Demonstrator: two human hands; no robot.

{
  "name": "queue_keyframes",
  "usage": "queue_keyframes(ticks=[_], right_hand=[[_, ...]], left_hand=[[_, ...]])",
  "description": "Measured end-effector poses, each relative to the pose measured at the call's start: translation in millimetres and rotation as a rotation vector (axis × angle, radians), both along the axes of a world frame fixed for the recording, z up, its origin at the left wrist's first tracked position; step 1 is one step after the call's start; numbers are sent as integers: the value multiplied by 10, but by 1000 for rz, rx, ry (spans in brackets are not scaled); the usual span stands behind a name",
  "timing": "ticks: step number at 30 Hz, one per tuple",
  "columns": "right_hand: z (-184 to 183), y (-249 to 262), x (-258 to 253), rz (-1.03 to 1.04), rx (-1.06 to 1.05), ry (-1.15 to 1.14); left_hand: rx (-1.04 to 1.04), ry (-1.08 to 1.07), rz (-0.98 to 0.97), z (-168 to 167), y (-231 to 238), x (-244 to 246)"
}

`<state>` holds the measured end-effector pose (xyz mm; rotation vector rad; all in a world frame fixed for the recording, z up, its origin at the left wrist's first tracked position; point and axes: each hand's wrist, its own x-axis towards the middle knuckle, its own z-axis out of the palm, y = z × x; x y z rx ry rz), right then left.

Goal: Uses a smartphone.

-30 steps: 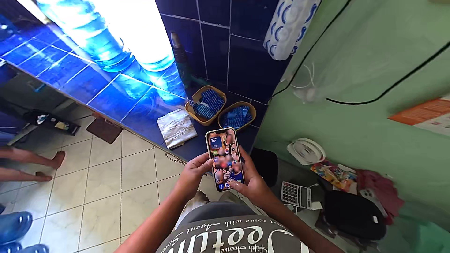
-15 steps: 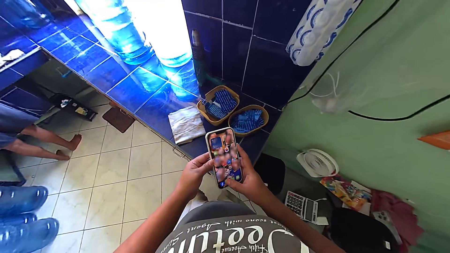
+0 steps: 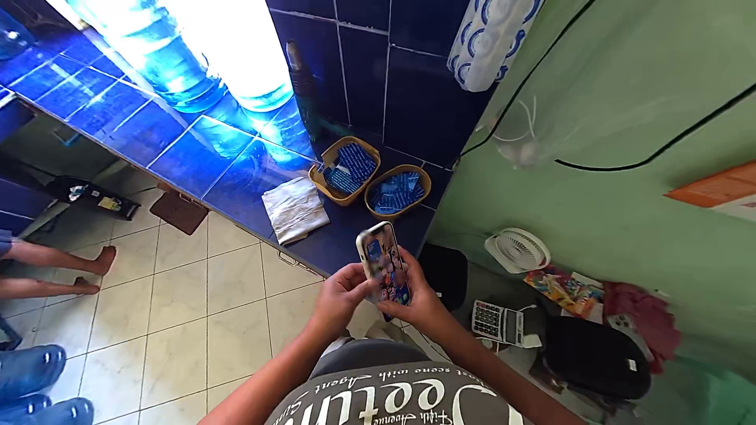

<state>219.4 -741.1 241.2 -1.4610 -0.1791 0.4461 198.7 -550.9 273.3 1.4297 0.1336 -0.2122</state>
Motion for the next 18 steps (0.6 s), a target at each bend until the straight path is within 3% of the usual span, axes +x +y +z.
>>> queue_keyframes(ticks=[3,6,9,13,18], right_hand=[[-119,-83,-89,-79,-81,30],[-355,-264,-232,-144,-42,102],[-613,-484,-386,-345,1,268],[-1263,-861,-371,-648,-105,387],[-2145,-1184,-181,-732,-355,449]], left_hand=[[105,-7,-154,-21,-204,-91],[145,40,-468,1,-297,-88],[307,65,-692,-157,-298,53],[829,-10,-590,-772,-115,350],[1262,-56,-553,-1326,39,413]])
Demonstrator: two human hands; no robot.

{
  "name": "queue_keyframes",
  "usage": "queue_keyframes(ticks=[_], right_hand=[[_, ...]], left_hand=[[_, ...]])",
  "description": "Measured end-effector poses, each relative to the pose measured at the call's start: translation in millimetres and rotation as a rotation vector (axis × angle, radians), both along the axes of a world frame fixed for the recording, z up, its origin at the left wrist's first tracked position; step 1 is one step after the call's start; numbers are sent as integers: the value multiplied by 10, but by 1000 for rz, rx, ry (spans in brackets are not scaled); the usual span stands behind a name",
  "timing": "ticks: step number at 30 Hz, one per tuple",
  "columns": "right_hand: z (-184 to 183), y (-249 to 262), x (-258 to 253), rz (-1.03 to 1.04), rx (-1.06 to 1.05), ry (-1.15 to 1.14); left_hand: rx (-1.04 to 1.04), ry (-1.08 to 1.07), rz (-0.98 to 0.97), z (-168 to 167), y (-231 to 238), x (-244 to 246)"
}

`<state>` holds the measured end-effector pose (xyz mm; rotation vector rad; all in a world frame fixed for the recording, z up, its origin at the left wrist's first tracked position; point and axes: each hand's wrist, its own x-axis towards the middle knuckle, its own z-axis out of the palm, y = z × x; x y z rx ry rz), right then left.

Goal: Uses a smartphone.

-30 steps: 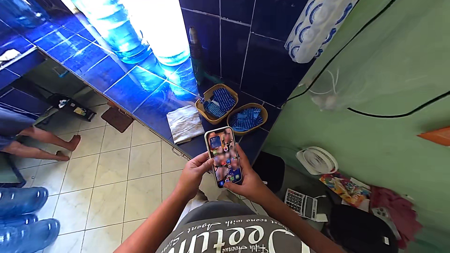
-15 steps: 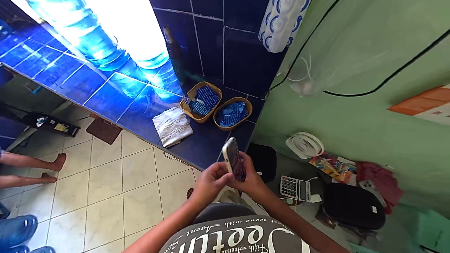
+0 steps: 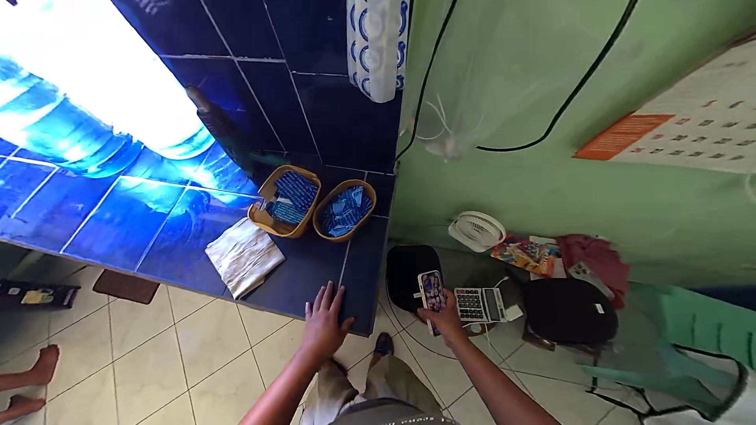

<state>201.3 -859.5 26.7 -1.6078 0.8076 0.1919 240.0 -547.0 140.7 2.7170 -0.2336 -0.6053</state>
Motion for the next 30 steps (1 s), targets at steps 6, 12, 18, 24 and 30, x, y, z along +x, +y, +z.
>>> queue_keyframes(ticks=[6,12,18,24,30], right_hand=[[-851,-24,391,25,-282,343],[-1272,130,903,109,-509,564],[-1575,219,1258,63,-578,575],[-1750,320,1291,106,-677,574],[-1474,368,1059,202,-747,479]], left_hand=[[187,-46,-124,-202,-51,-297],[138,-189,-118,-315,10,-378],[83,-259,-94,-365,61,-404],[12,-199,-85,-276,66,-404],[-340,-177,-92,-248,496,-446]])
